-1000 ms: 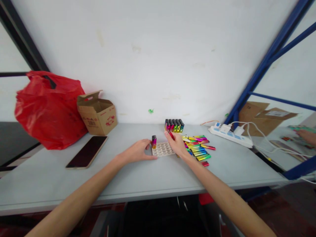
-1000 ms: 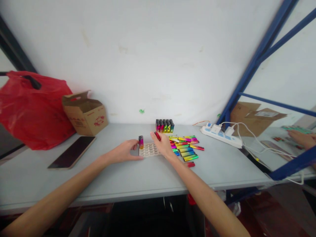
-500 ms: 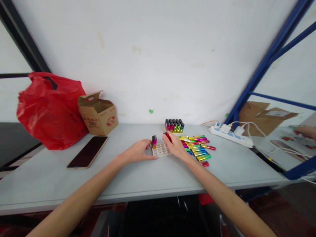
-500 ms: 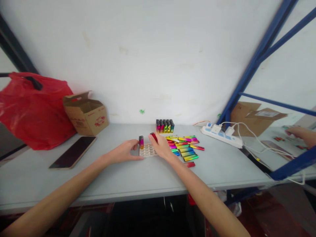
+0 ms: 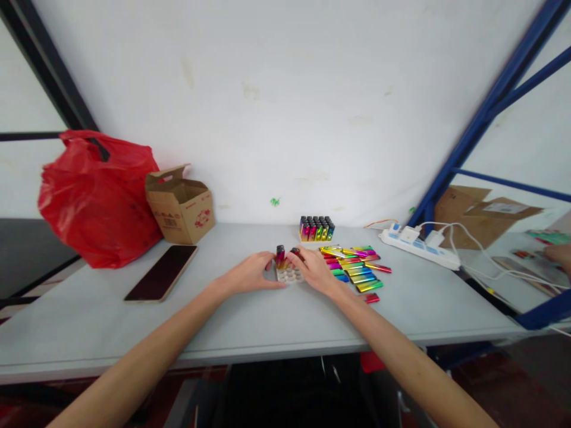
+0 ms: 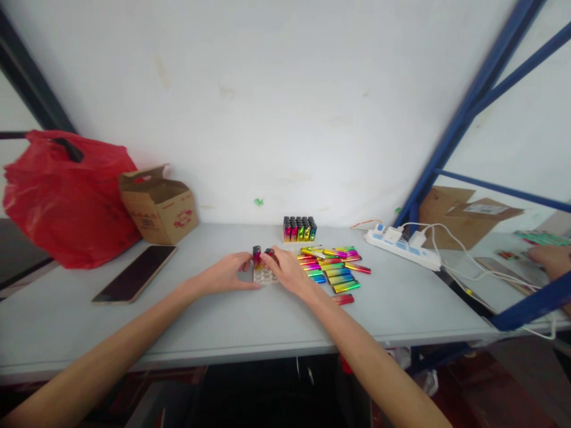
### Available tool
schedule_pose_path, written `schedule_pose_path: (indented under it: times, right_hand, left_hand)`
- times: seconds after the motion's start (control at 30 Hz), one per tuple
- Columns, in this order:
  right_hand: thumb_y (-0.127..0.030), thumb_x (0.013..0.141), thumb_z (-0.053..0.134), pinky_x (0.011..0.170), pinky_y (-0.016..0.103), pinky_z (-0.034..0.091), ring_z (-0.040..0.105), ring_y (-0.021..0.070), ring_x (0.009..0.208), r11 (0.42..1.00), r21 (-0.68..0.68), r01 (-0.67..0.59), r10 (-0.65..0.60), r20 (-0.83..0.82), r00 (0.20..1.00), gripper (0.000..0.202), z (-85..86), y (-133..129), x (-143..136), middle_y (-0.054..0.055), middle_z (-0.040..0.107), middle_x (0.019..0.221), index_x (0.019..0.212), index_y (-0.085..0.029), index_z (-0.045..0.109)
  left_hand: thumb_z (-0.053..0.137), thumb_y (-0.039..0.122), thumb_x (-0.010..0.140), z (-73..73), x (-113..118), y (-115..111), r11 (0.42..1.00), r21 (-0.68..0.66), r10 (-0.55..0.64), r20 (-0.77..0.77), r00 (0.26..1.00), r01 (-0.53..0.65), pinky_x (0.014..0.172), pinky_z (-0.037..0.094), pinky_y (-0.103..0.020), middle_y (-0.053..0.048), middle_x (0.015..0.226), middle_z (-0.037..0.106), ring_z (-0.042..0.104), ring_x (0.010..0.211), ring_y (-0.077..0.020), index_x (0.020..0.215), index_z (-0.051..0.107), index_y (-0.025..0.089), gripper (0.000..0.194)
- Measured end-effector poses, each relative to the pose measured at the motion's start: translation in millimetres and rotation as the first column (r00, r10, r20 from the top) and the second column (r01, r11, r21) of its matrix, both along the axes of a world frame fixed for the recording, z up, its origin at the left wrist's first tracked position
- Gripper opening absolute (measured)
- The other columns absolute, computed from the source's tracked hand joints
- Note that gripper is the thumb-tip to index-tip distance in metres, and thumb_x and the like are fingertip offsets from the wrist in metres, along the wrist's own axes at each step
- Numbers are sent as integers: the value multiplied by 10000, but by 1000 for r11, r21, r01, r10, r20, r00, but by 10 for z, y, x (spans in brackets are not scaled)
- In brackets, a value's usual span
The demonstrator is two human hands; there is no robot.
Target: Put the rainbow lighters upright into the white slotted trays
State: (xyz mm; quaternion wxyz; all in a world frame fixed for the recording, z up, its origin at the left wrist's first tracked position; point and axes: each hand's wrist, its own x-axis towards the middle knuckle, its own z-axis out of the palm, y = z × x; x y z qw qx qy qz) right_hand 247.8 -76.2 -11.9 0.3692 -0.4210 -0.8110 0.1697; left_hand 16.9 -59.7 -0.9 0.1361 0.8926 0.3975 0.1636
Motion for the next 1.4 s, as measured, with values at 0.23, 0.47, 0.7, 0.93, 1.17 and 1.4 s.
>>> schedule_pose_path:
  times: [0.23, 0.47, 0.7, 0.93, 1.17, 1.4]
  right_hand:
    - [-523, 1084, 472, 884, 389, 428, 647, 281, 971, 969, 244, 30, -124, 379, 917, 423, -81, 24, -153, 147, 716, 1018, 1013, -158, 672]
    - [-459, 1119, 427, 908, 332, 430, 655, 214, 970, 972, 226, 68, -156, 403, 902, 384, 64, 16, 71, 76, 715, 986, 1012, -180, 669]
    - [-289, 1059, 565, 954, 336, 448, 658, 265, 1105, 942, 133, 307, -330, 529, 782, 216, 179, 263, 1029, 139, 722, 1162, 1130, -146, 710]
    - [-296, 1005, 616, 893, 329, 479, 679, 246, 971, 957, 63, 282, -274, 507, 817, 203, 134, 280, 1301, 115, 734, 1050, 1082, -173, 756]
    - [-448, 874, 741, 833, 347, 507, 665, 221, 894, 984, -61, 167, -176, -195, 965, 315, 334, 318, 942, 73, 762, 1027, 1069, -200, 753]
    - [-459, 702, 891, 734, 279, 456, 598, 152, 822, 923, -340, -181, -115, -693, 711, 358, 376, 326, 363, 27, 723, 945, 875, -192, 726]
  left_hand:
    - [711, 751, 782, -11, -2, 17, 1000, -6, -23, 14, 1000, 24, 727, 478, -335, -71, 943, 687, 633, 811, -235, 953, 602, 187, 600]
    - [711, 759, 772, -50, -21, 42, 1000, -6, -17, 21, 1000, 17, 741, 479, -329, -67, 960, 698, 651, 827, -245, 1005, 625, 187, 623]
    - [712, 786, 743, -40, -11, 41, 1000, -15, -5, 17, 1000, 5, 746, 479, -338, -76, 951, 692, 657, 831, -260, 963, 632, 187, 643]
    - [708, 788, 737, -20, -7, 35, 1000, -24, 3, 8, 1000, -3, 748, 483, -336, -71, 940, 684, 642, 821, -247, 978, 634, 182, 657]
    - [710, 791, 742, -27, -12, 42, 1000, -20, -6, 13, 1000, 7, 743, 481, -338, -72, 937, 689, 643, 811, -249, 955, 628, 193, 641]
    - [723, 782, 741, -45, -16, 50, 1000, -15, -11, 22, 1000, 11, 742, 481, -341, -75, 928, 682, 643, 809, -253, 977, 639, 179, 653]
